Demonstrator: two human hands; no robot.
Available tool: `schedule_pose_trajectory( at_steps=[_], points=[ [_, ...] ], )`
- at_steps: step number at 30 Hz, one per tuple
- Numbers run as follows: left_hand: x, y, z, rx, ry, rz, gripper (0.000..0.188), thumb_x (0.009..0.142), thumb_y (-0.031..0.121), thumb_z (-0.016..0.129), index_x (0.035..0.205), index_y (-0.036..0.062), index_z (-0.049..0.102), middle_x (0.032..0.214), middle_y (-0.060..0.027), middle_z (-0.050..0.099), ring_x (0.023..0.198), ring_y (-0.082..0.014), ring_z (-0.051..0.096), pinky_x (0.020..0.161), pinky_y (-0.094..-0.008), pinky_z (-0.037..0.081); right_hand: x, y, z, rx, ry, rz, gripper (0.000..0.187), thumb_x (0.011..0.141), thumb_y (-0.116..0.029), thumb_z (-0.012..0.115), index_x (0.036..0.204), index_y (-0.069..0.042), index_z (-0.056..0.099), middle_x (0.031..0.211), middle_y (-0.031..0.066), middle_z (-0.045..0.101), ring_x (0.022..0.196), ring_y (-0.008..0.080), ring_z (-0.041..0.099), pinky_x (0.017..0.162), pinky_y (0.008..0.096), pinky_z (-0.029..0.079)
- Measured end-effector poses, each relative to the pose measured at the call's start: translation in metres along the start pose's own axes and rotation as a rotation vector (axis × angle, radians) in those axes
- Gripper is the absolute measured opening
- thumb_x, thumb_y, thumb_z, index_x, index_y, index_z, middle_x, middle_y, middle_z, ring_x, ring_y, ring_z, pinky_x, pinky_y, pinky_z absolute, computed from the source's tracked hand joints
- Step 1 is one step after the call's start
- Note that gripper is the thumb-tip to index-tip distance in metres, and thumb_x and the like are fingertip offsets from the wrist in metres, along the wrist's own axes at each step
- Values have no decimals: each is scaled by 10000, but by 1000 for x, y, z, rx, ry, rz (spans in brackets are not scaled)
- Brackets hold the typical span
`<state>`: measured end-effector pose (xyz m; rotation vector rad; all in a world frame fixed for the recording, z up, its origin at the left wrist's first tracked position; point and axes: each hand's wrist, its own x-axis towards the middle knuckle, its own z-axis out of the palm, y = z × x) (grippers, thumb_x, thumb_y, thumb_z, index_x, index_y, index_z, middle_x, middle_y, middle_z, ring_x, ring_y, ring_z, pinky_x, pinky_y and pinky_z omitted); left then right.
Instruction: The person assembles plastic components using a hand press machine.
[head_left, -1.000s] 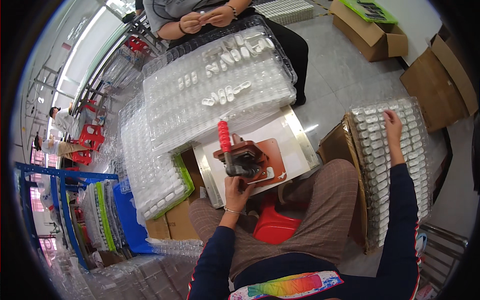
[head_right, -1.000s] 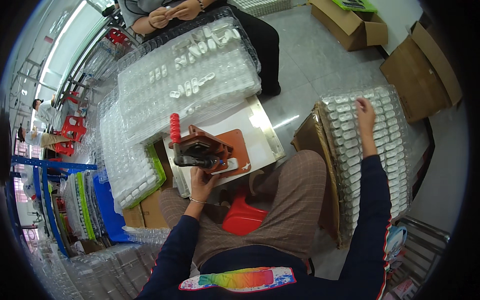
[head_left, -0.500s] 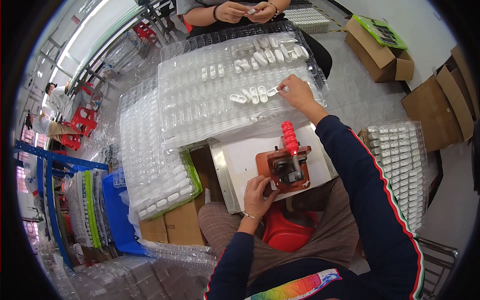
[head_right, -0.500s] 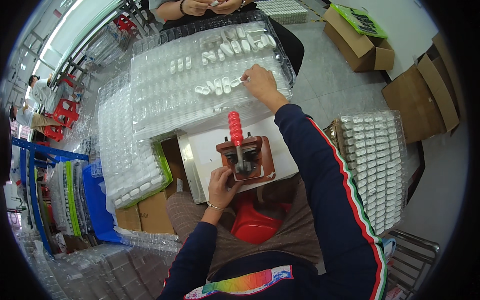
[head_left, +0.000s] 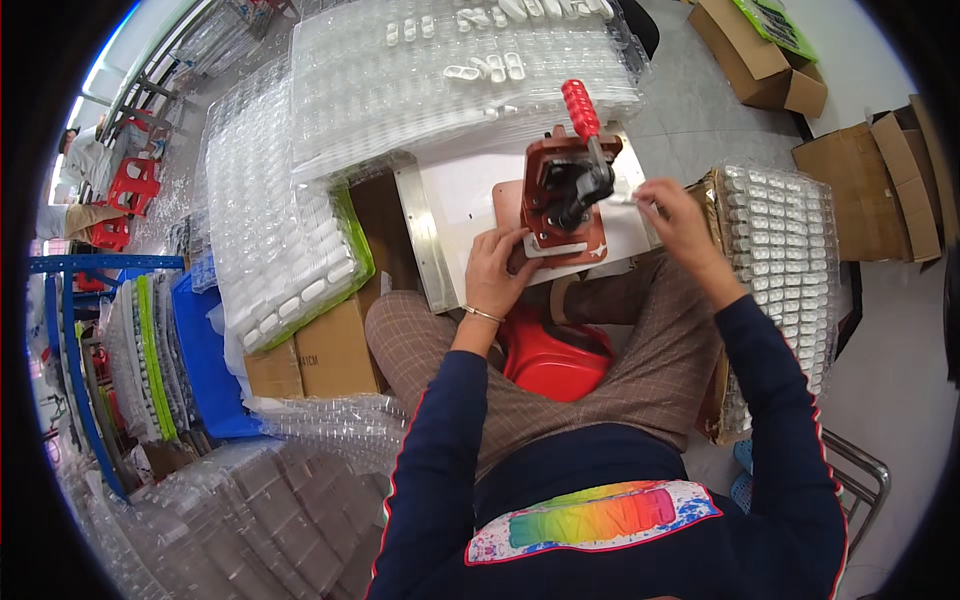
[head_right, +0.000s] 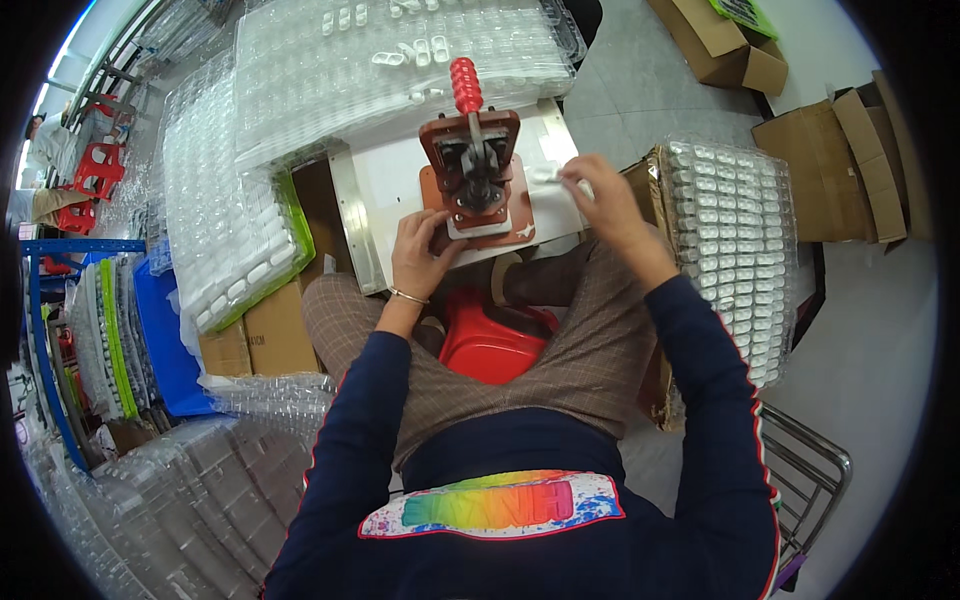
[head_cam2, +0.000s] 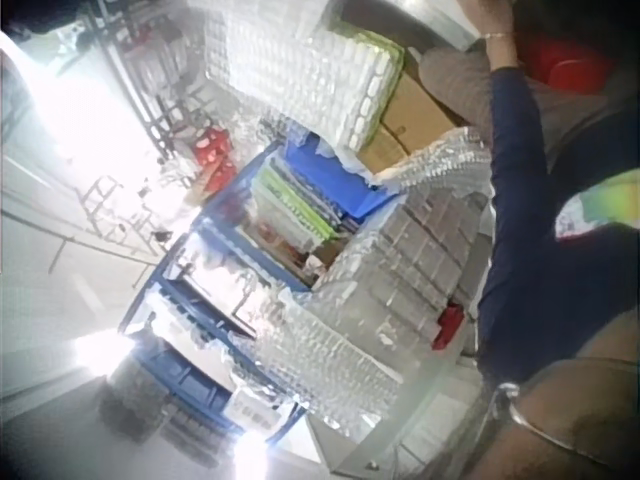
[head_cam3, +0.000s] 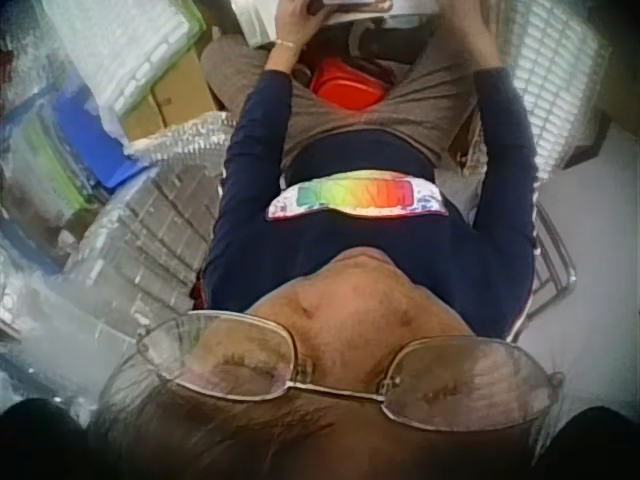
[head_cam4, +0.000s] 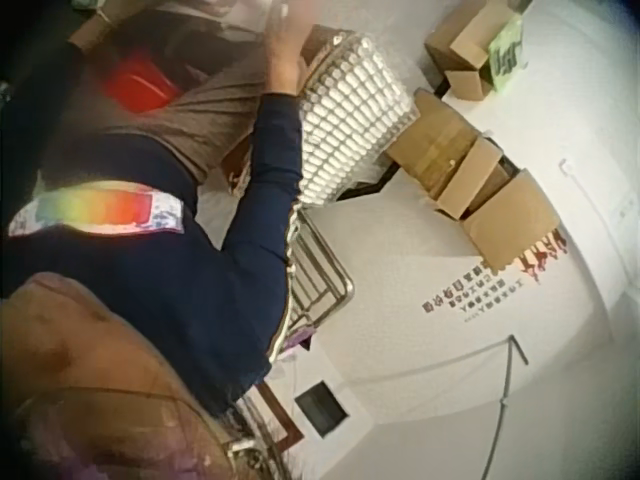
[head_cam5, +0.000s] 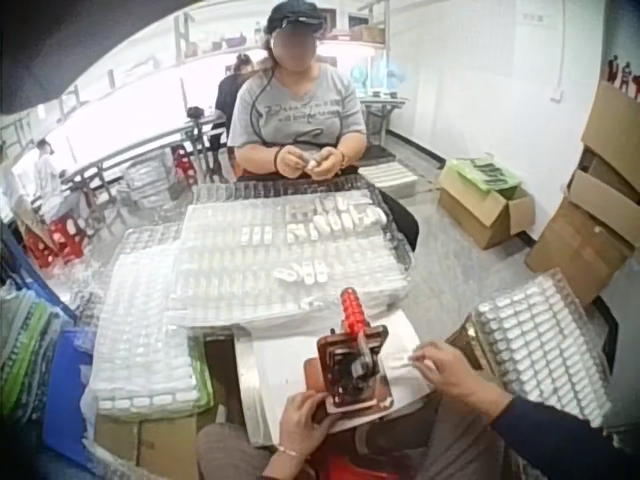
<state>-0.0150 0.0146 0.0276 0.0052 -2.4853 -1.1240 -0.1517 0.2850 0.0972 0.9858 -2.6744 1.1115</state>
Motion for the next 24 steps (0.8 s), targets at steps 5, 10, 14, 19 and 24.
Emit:
schedule_pose_trajectory(
  at_steps=[5, 10, 14, 19, 24],
  points=[
    [-5, 1, 0, 16, -14, -9, 464, 690, 171, 808, 1123, 102, 654, 1064, -79, 615, 1034, -291, 550, 899, -387, 471, -35, -41, 50, 185, -66, 61, 128, 854, -86, 668, 970, -35, 648, 1016, 113, 615, 944, 283, 621, 828, 347, 493],
    [-8, 5, 2, 18, -27, -38, 474, 712, 151, 805, 1144, 74, 624, 1109, -100, 598, 1061, -301, 538, 917, -377, 477, -33, -56, 83, -4, -19, 32, 187, 806, -128, 701, 958, -30, 651, 1055, 100, 599, 982, 302, 563, 845, 376, 464],
    [-8, 7, 1, 24, -46, -48, 473, 717, 147, 801, 1148, 73, 622, 1109, -100, 598, 1066, -302, 539, 918, -376, 477, -40, -58, 91, 55, 32, 57, 218, 791, -134, 701, 971, -21, 650, 1075, 99, 588, 1010, 311, 535, 859, 386, 449],
    [-10, 3, 0, 19, -2, -29, 469, 714, 171, 793, 1155, 115, 646, 1073, -77, 610, 1028, -289, 551, 895, -382, 477, -34, -44, 73, 376, 56, 163, 244, 830, -103, 671, 1058, -21, 651, 1068, 118, 623, 1009, 274, 594, 875, 351, 465],
    [-9, 4, 1, 30, -7, -19, 473, 712, 179, 795, 1157, 117, 646, 1072, -80, 611, 1030, -290, 551, 899, -383, 476, 81, -75, 1, 857, 187, 244, 337, 975, -270, 558, 1158, -5, 659, 1052, 52, 676, 957, 120, 601, 887, 275, 455]
  ],
)
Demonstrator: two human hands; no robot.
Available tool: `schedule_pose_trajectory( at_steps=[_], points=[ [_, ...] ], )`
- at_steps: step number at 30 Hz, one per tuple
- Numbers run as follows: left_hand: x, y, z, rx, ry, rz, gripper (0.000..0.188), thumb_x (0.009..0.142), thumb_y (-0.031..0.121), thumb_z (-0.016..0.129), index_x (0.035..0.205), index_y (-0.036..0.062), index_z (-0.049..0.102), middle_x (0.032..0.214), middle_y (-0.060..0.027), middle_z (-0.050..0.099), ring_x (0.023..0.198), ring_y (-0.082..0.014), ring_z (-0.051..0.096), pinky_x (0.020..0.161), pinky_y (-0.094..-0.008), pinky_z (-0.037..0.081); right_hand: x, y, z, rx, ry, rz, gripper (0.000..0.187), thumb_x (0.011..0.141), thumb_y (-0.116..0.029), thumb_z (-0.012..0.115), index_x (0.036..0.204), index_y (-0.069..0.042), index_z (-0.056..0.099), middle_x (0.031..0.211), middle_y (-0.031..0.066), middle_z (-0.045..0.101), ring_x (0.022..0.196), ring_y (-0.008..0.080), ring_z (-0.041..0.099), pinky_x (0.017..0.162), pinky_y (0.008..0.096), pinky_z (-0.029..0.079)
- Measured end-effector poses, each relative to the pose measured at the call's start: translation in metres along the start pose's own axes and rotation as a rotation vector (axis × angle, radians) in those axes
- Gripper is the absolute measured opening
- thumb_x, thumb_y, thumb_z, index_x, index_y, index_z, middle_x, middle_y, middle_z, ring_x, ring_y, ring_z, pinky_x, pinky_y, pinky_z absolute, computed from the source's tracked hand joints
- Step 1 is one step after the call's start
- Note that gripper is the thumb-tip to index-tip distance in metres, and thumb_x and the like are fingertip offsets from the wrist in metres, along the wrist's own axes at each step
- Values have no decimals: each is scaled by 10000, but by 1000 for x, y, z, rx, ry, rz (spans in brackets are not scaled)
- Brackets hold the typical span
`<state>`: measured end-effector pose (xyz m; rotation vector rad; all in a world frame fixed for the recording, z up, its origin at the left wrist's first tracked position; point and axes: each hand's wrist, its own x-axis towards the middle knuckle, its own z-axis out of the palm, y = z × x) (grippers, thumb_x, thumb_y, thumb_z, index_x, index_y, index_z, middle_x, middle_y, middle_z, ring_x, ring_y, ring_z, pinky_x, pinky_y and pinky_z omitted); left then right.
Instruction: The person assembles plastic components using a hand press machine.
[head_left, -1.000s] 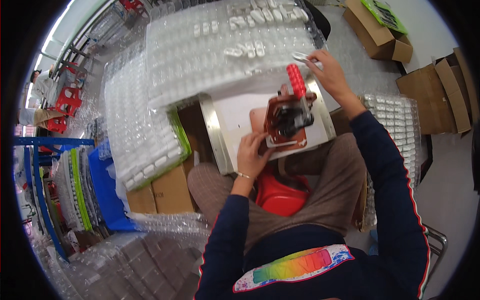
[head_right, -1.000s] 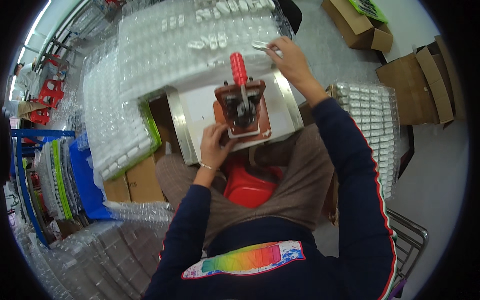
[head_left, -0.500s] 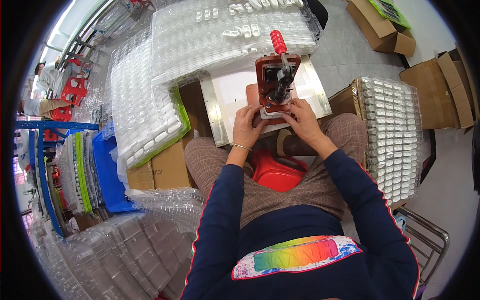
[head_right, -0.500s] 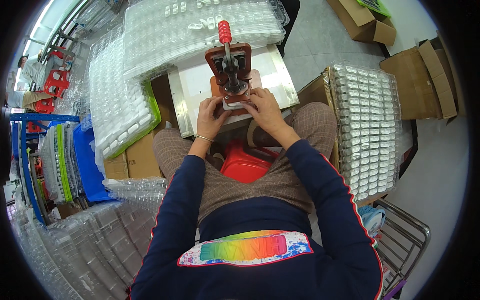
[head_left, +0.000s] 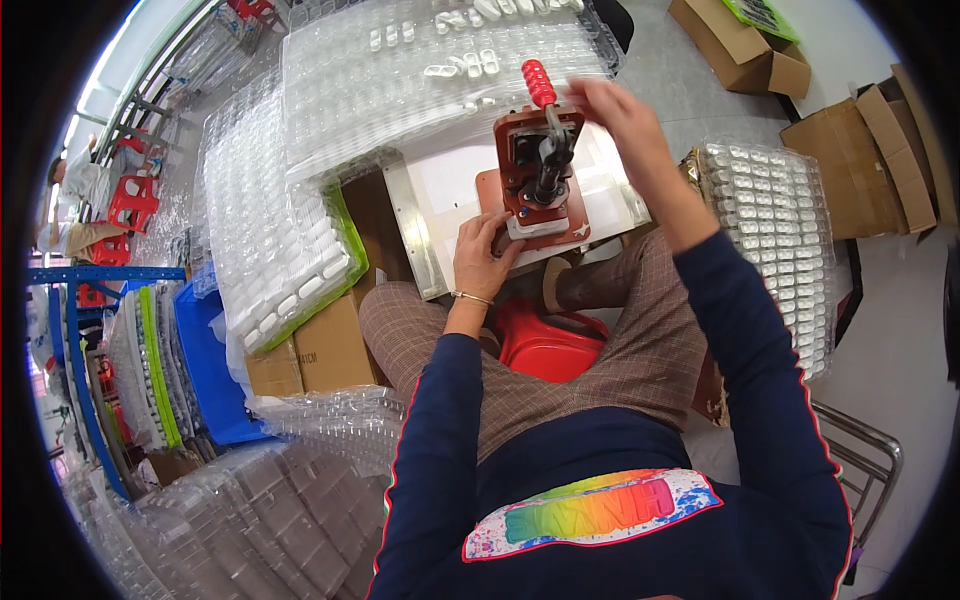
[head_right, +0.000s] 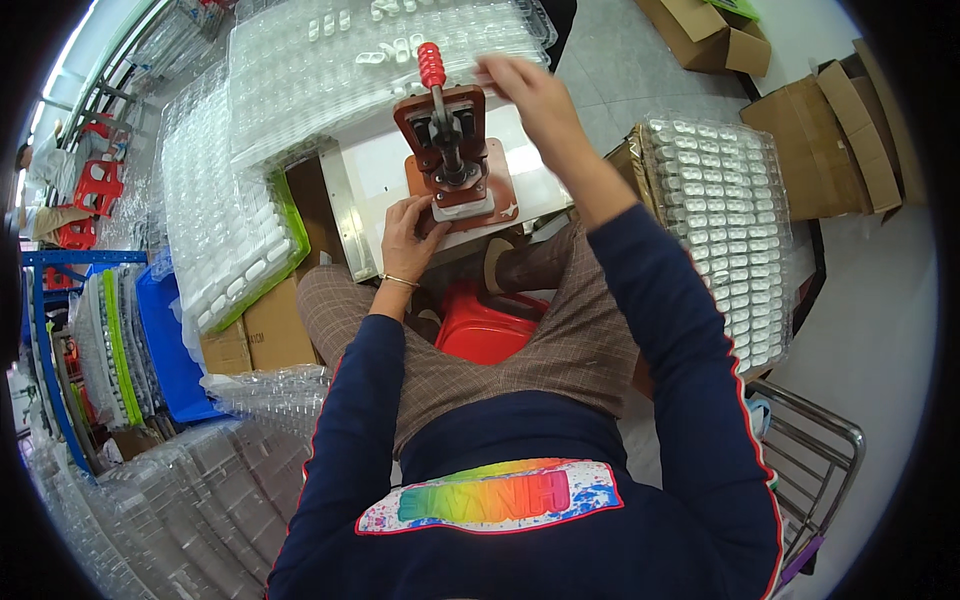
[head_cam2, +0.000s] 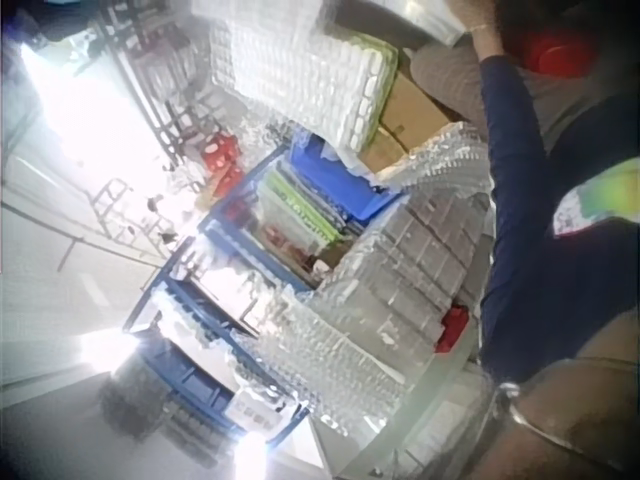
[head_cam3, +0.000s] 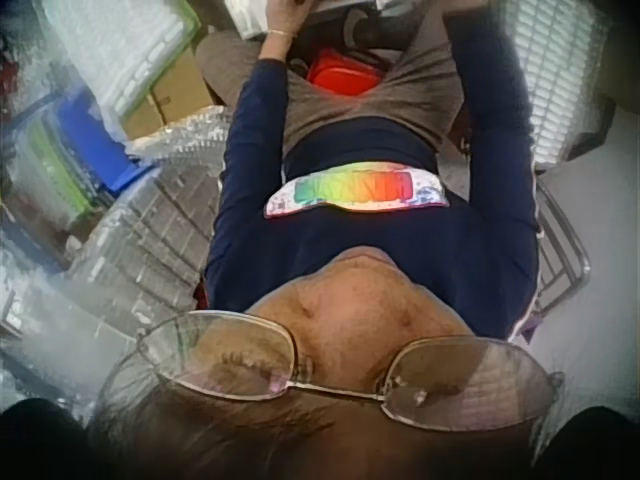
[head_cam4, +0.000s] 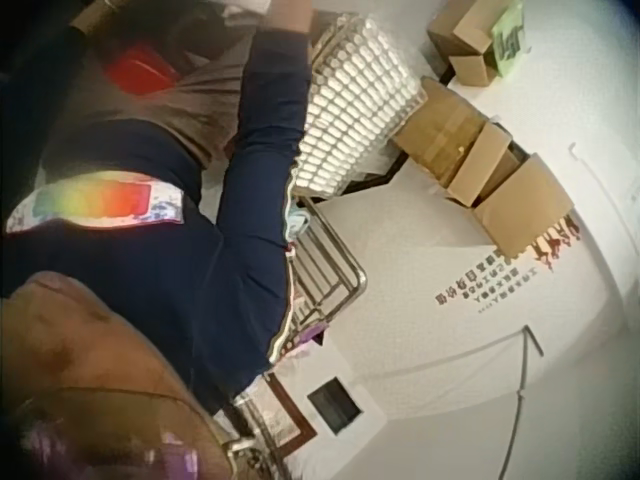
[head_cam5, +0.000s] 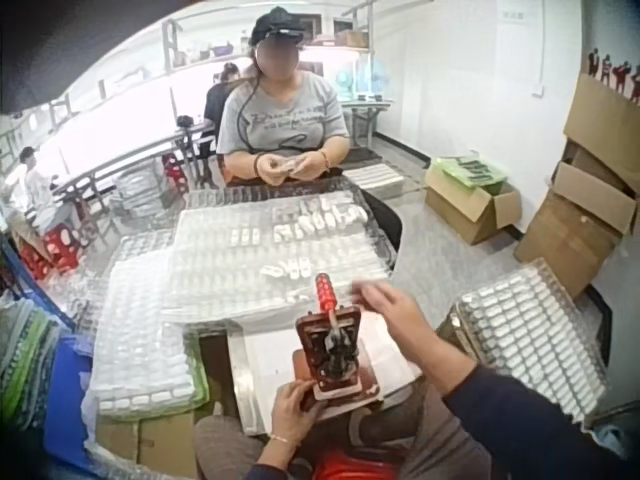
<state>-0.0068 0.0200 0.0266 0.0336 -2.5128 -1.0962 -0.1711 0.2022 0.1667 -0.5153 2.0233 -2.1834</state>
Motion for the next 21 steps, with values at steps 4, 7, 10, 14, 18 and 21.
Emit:
schedule_pose_trajectory(
  at_steps=[4, 7, 10, 14, 18, 21],
  points=[
    [0, -3, 5, -1, 8, -3, 476, 710, 178, 798, 1157, 117, 645, 1071, -82, 610, 1030, -291, 551, 903, -384, 473, 29, -78, 46, -1, -212, -44, 336, 994, -279, 532, 1136, -7, 671, 963, 44, 674, 867, 94, 611, 785, 237, 478],
    [-2, -5, 2, 8, 21, 0, 467, 712, 179, 797, 1150, 116, 648, 1072, -85, 609, 1032, -293, 551, 906, -388, 472, 2, -112, 55, -188, -283, -169, 335, 1011, -260, 511, 1106, 18, 672, 862, 33, 654, 759, 80, 592, 694, 210, 463],
    [3, 0, 8, -22, -15, -9, 459, 711, 185, 791, 1141, 108, 650, 1074, -92, 608, 1038, -299, 550, 909, -392, 471, -47, -108, 52, -247, -248, -438, 229, 974, -146, 554, 1036, 31, 686, 718, -2, 600, 588, 53, 522, 547, 196, 418],
    [-1, -25, 13, 33, 14, 107, 448, 706, 194, 777, 1121, 83, 649, 1074, -109, 606, 1041, -310, 551, 906, -398, 469, -89, -50, 53, -562, -356, -932, 172, 829, -132, 690, 999, -116, 717, 757, 14, 581, 756, 201, 586, 821, 366, 486],
    [3, -4, 10, -7, 12, 55, 442, 708, 193, 774, 1115, 76, 647, 1074, -111, 607, 1041, -312, 548, 902, -398, 467, -91, -19, 44, -692, -349, -1032, 260, 815, -89, 655, 1064, -133, 717, 835, -3, 579, 881, 181, 580, 1058, 402, 383],
    [-2, -24, 9, 30, -17, 50, 440, 711, 182, 766, 1120, 73, 643, 1074, -108, 606, 1055, -313, 540, 912, -400, 459, -92, -24, 48, -718, -415, -1022, 315, 793, -82, 649, 1099, -134, 704, 833, -5, 567, 882, 174, 578, 1059, 404, 380]
  ],
)
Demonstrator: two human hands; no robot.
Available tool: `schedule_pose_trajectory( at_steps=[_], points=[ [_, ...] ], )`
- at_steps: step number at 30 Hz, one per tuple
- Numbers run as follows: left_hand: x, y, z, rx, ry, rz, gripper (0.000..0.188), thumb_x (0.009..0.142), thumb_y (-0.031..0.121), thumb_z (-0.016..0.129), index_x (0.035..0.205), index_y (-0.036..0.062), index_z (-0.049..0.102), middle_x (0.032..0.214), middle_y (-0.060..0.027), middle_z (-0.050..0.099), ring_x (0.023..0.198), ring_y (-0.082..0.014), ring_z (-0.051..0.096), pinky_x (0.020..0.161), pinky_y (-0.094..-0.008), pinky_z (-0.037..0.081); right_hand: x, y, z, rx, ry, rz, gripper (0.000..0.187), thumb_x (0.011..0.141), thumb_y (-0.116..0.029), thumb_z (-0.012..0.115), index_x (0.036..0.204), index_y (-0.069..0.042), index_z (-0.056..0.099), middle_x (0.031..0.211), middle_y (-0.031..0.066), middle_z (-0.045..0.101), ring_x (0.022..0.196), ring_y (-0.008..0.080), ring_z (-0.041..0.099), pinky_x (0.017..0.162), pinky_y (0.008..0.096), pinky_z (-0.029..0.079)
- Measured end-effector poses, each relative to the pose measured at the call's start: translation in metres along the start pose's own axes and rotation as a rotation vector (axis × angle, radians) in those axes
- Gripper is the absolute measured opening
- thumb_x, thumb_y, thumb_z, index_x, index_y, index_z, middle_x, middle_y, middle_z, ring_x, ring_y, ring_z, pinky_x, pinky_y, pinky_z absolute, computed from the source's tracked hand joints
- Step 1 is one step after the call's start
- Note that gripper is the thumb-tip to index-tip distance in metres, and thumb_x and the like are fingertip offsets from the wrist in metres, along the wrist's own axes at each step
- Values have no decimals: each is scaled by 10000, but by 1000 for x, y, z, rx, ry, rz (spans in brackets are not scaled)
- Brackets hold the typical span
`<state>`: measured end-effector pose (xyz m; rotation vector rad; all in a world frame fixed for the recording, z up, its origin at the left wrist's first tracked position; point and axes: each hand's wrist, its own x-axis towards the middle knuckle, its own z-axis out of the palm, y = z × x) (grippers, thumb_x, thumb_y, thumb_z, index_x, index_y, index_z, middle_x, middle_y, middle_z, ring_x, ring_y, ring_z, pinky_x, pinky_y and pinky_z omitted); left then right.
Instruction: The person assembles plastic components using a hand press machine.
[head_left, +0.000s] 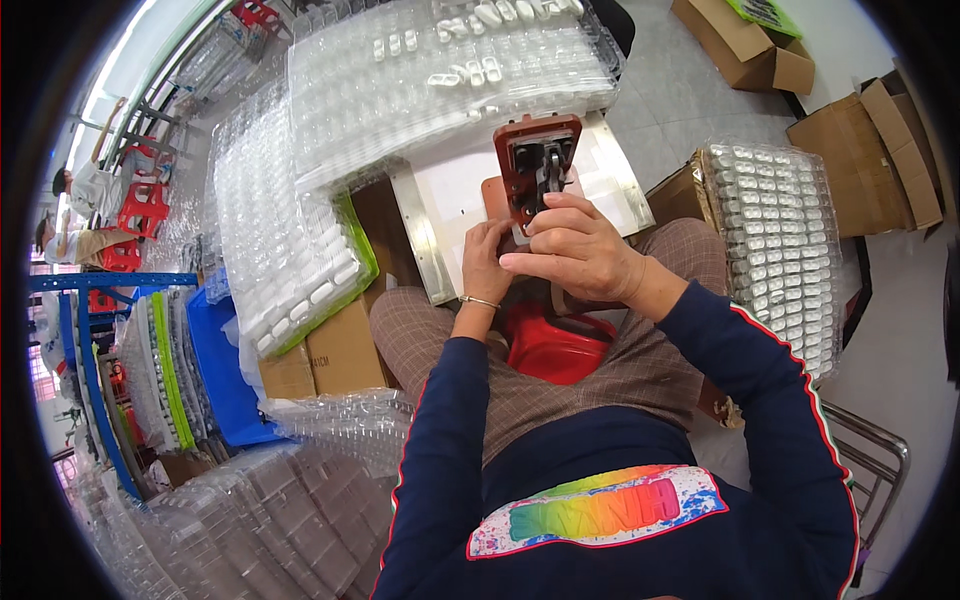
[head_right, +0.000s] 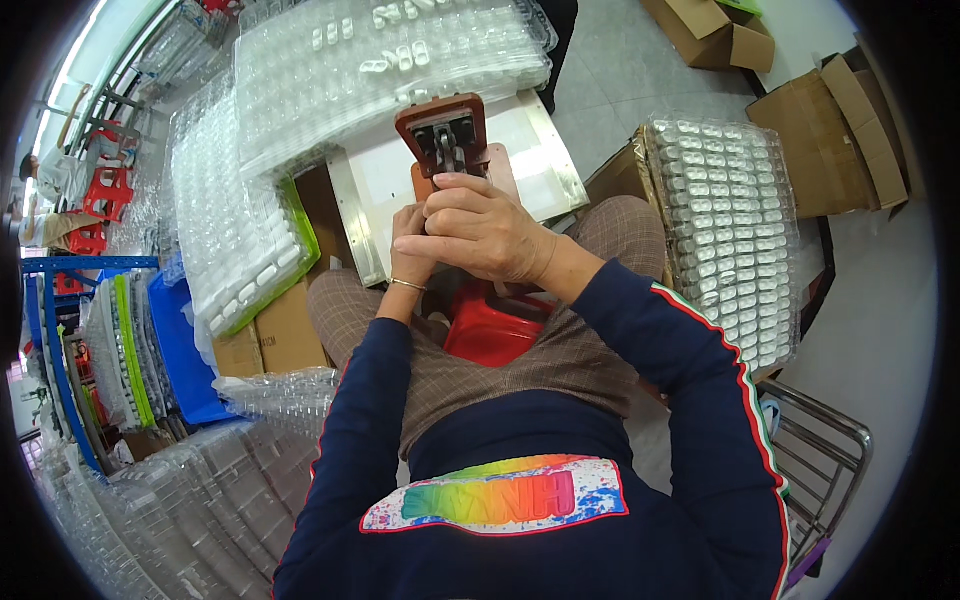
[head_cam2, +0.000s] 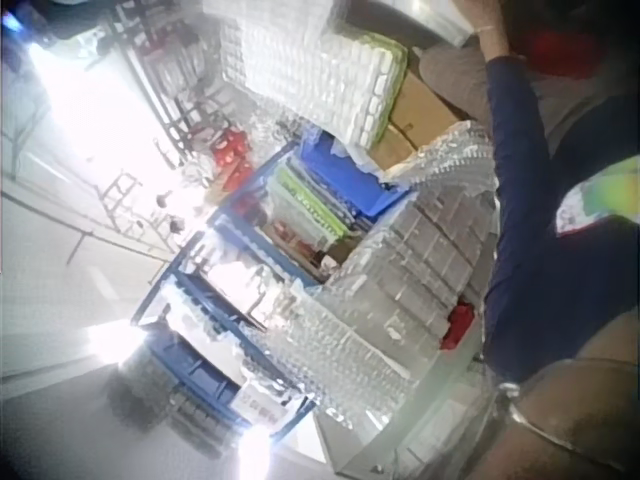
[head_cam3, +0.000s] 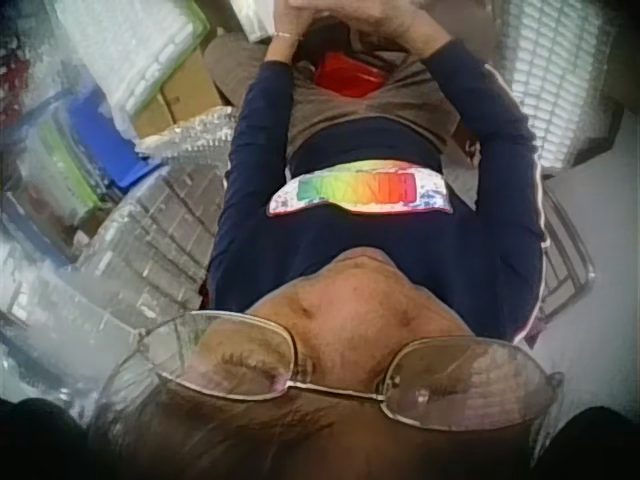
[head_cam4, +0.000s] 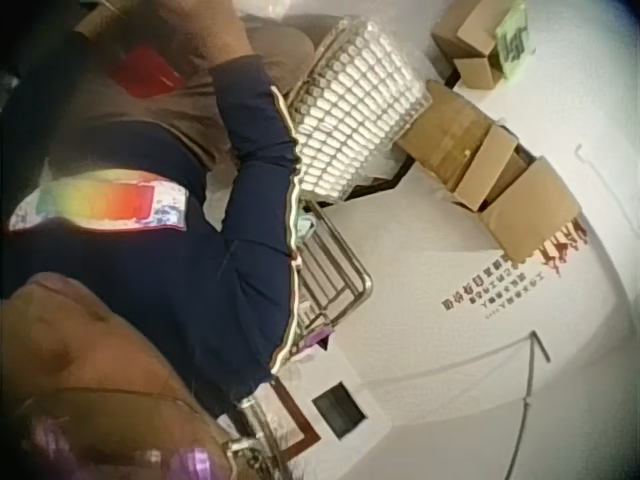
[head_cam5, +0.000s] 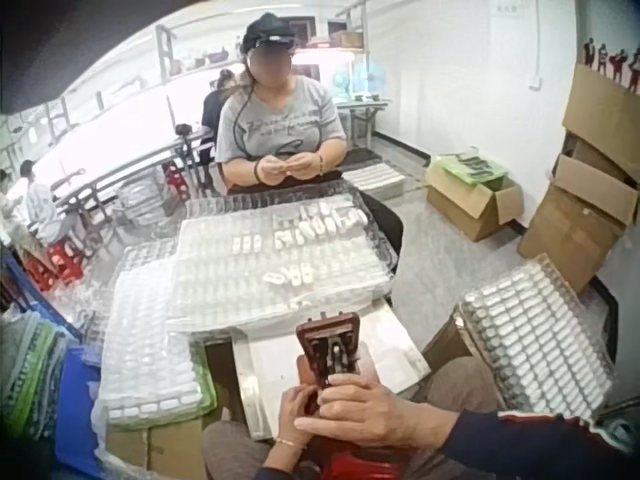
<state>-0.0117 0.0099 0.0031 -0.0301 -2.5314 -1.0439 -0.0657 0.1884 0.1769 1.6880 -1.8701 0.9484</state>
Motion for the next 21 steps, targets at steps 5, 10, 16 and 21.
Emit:
schedule_pose_trajectory(
  at_steps=[5, 10, 16, 21],
  points=[
    [-1, 7, 8, 15, -7, -52, 445, 704, 149, 780, 1123, 83, 642, 1078, -107, 604, 1055, -307, 539, 919, -400, 456, 29, -5, -29, 132, 34, 126, 291, 861, -75, 607, 1140, -111, 683, 816, 14, 586, 793, 180, 582, 842, 341, 474],
    [1, 18, -8, -67, 4, -74, 464, 700, 135, 797, 1135, 100, 640, 1067, -98, 601, 1048, -302, 534, 926, -397, 449, 109, 48, -52, 412, 210, 669, 302, 965, -272, 553, 1118, -33, 655, 745, 69, 660, 690, 132, 629, 657, 269, 496],
    [4, 22, -5, -73, -1, -66, 474, 689, 138, 807, 1132, 94, 645, 1058, -92, 602, 1040, -295, 534, 918, -394, 447, 2, 124, 0, 390, 334, 1139, 372, 912, -368, 615, 993, -11, 683, 881, 99, 690, 754, 166, 647, 697, 295, 502],
    [7, 17, -11, -32, -13, -18, 465, 717, 151, 804, 1134, 51, 625, 1098, -111, 599, 1054, -296, 538, 911, -380, 462, -107, 55, 34, 313, 27, 1209, 175, 855, -192, 681, 972, -62, 691, 935, 115, 636, 801, 196, 644, 728, 336, 508]
  ],
)
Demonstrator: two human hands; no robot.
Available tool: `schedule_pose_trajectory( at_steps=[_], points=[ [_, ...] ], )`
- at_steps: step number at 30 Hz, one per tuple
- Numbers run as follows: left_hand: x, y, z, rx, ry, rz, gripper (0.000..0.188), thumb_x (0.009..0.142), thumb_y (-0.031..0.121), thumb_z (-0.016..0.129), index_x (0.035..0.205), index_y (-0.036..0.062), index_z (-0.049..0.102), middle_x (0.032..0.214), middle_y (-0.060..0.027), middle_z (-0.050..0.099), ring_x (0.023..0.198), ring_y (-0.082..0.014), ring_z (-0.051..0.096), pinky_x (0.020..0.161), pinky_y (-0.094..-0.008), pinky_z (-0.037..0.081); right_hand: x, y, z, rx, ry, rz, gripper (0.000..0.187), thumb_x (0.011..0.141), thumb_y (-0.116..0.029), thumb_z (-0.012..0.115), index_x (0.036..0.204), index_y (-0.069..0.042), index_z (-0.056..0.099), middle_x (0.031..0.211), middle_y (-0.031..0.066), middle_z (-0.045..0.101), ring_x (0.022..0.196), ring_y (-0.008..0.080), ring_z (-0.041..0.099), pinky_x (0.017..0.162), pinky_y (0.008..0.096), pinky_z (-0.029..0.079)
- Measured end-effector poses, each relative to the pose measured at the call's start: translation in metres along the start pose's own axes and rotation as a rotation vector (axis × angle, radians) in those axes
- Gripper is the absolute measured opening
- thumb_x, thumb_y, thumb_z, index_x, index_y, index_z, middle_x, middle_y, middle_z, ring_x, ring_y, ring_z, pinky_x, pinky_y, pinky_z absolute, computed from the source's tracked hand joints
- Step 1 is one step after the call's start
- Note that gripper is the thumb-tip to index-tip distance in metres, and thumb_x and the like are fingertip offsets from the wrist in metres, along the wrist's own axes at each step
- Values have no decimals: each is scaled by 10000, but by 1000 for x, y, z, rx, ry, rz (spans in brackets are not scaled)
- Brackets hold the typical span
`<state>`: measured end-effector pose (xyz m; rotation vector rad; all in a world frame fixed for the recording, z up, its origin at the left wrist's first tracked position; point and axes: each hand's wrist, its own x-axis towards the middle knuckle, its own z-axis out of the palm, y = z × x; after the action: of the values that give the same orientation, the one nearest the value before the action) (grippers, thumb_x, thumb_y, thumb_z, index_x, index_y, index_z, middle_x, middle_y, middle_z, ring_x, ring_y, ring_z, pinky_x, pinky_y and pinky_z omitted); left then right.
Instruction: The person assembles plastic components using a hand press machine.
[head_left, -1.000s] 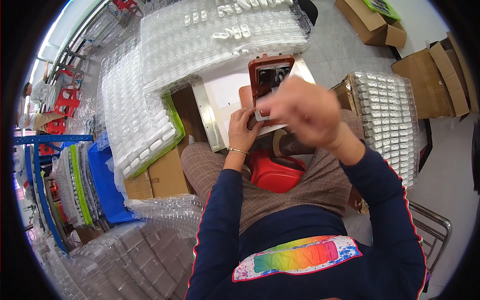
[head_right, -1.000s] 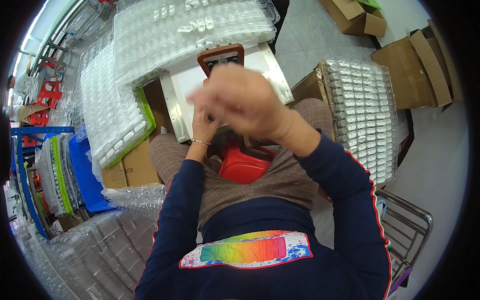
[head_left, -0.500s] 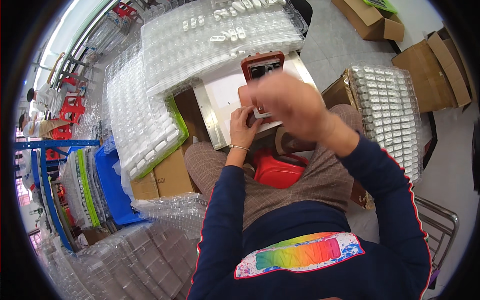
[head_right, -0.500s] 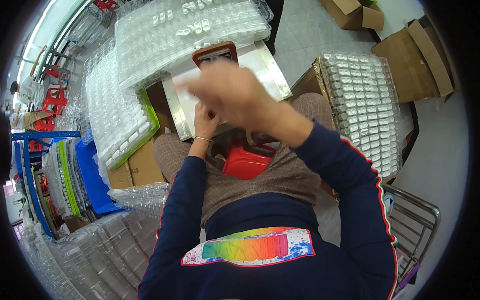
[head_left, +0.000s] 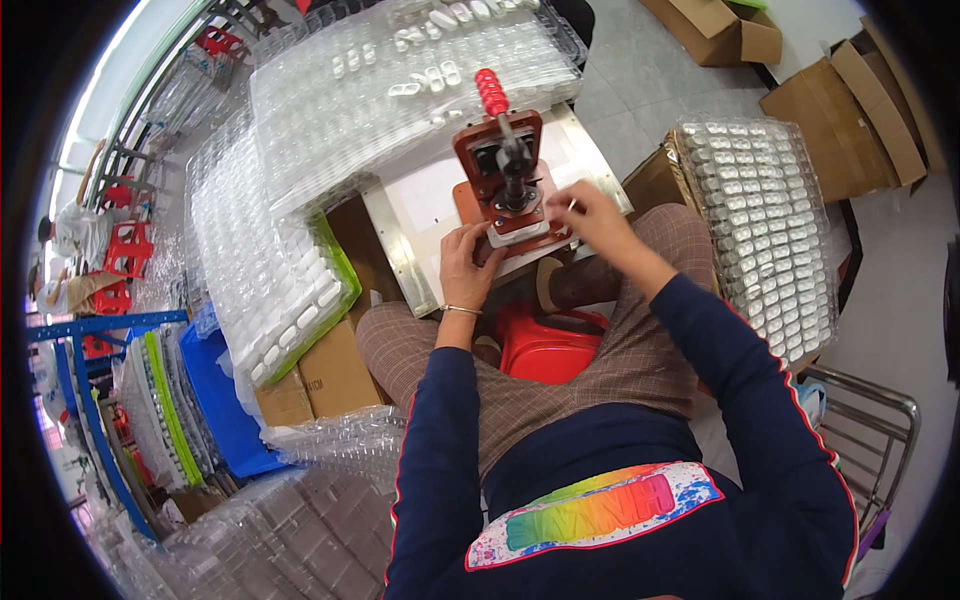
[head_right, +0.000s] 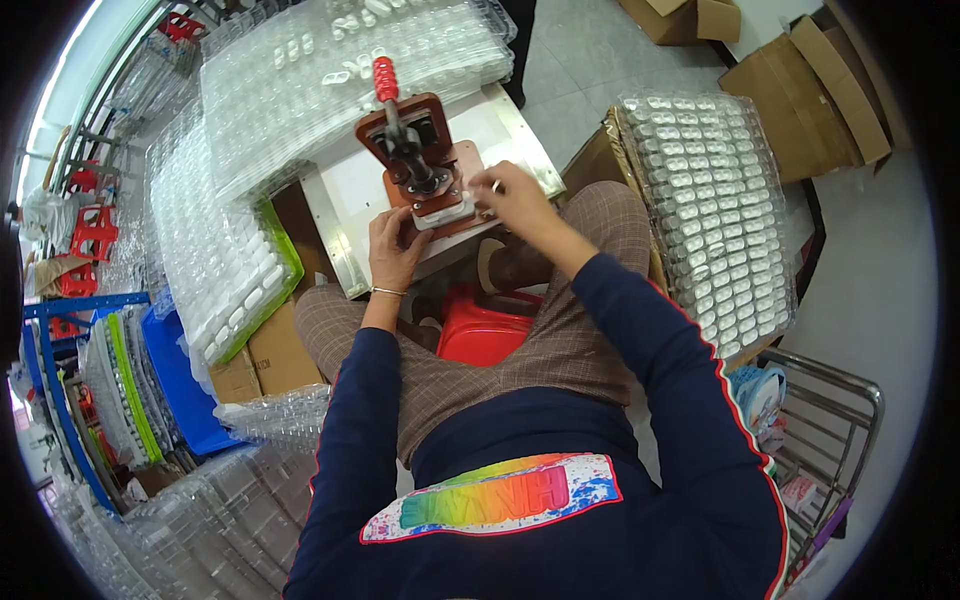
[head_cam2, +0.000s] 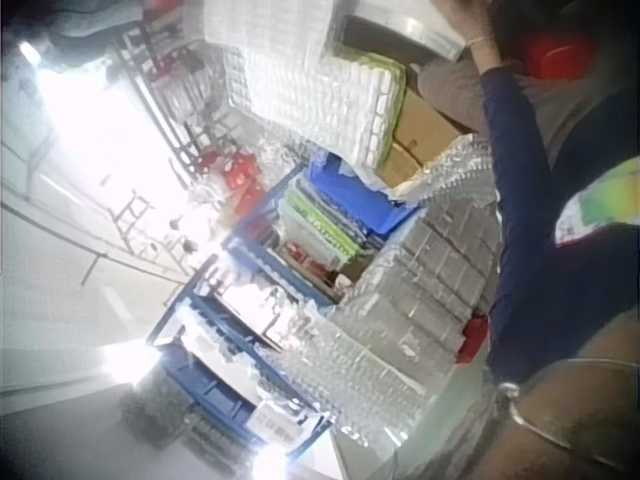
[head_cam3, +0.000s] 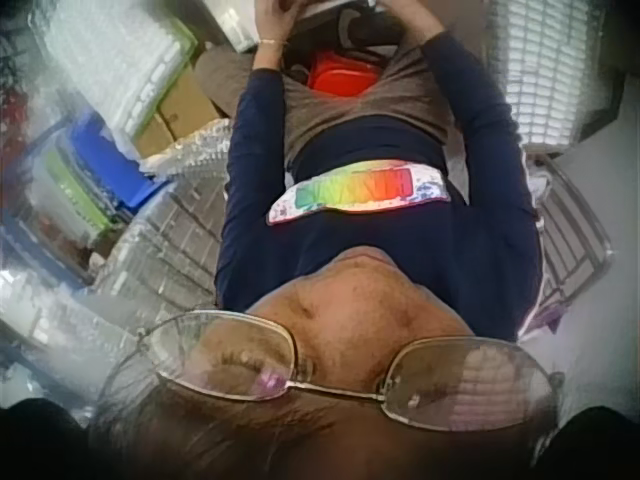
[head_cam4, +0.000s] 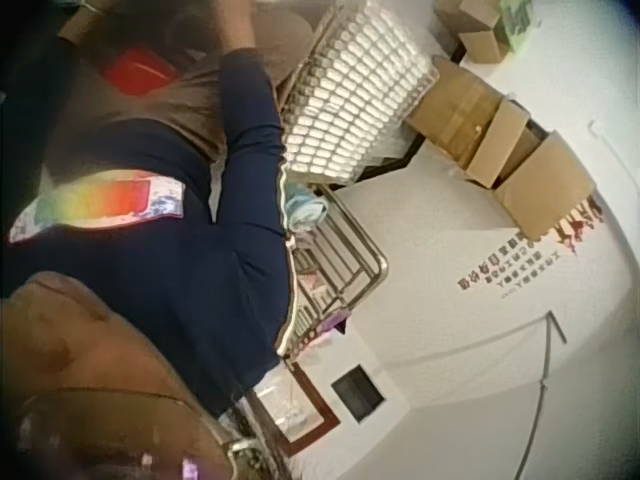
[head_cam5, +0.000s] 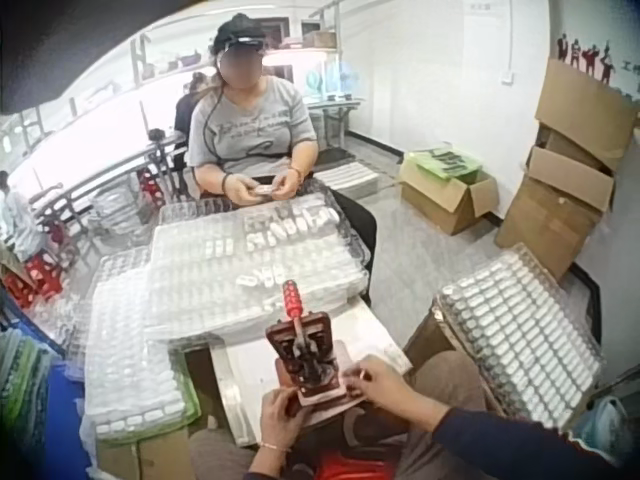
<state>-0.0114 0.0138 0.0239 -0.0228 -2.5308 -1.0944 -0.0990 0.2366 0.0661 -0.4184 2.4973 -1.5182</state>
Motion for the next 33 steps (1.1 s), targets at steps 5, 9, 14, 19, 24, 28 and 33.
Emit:
schedule_pose_trajectory(
  at_steps=[5, 9, 14, 19, 24, 28, 33],
  points=[
    [-6, -11, 9, -19, 0, -26, 459, 709, 133, 798, 1130, 62, 631, 1111, -123, 609, 1060, -314, 548, 933, -397, 456, -18, 7, 26, -250, -9, -303, 223, 770, -156, 707, 968, -57, 675, 955, 150, 569, 901, 349, 609, 819, 420, 498],
    [-10, -19, 18, 7, -34, -8, 483, 725, 138, 801, 1147, 11, 603, 1113, -148, 604, 1067, -329, 542, 941, -404, 440, -9, 16, 19, -227, -2, -405, 200, 769, -162, 719, 916, -48, 642, 956, 154, 568, 920, 355, 576, 797, 435, 475],
    [-12, -28, 12, 2, -65, -33, 499, 769, 143, 794, 1177, -17, 554, 1147, -170, 552, 1062, -343, 529, 923, -402, 437, -3, 23, -47, -203, 31, -221, 150, 806, -180, 693, 870, -58, 633, 940, 126, 583, 859, 325, 597, 786, 398, 483],
    [-12, -32, 9, 11, -80, -66, 482, 792, 133, 779, 1183, -16, 541, 1186, -173, 519, 1092, -333, 527, 927, -402, 440, -23, 95, -197, -307, 441, -68, 138, 865, -172, 657, 938, -57, 676, 917, 91, 609, 848, 235, 605, 782, 334, 481],
    [-10, -24, 8, -12, -134, -159, 459, 797, 58, 750, 1214, 11, 563, 1234, -163, 500, 1145, -321, 518, 970, -392, 422, -102, 192, -337, -559, 754, 318, 143, 841, -176, 689, 935, -69, 689, 913, 73, 619, 832, 222, 621, 749, 324, 495],
    [-9, -4, 16, -99, -140, -144, 414, 828, 15, 708, 1213, 18, 555, 1275, -109, 472, 1225, -258, 472, 1051, -367, 359, -146, 241, -414, -780, 824, 371, 97, 832, -132, 666, 913, -84, 691, 963, 102, 616, 880, 297, 622, 770, 391, 493],
    [-18, -22, 10, -147, -174, -228, 458, 846, -64, 664, 1268, 25, 509, 1284, -95, 478, 1191, -233, 501, 1051, -372, 369, -122, 244, -428, -1076, 688, 416, 71, 831, -93, 617, 858, -96, 682, 952, 102, 616, 940, 316, 604, 812, 428, 471]
  ],
)
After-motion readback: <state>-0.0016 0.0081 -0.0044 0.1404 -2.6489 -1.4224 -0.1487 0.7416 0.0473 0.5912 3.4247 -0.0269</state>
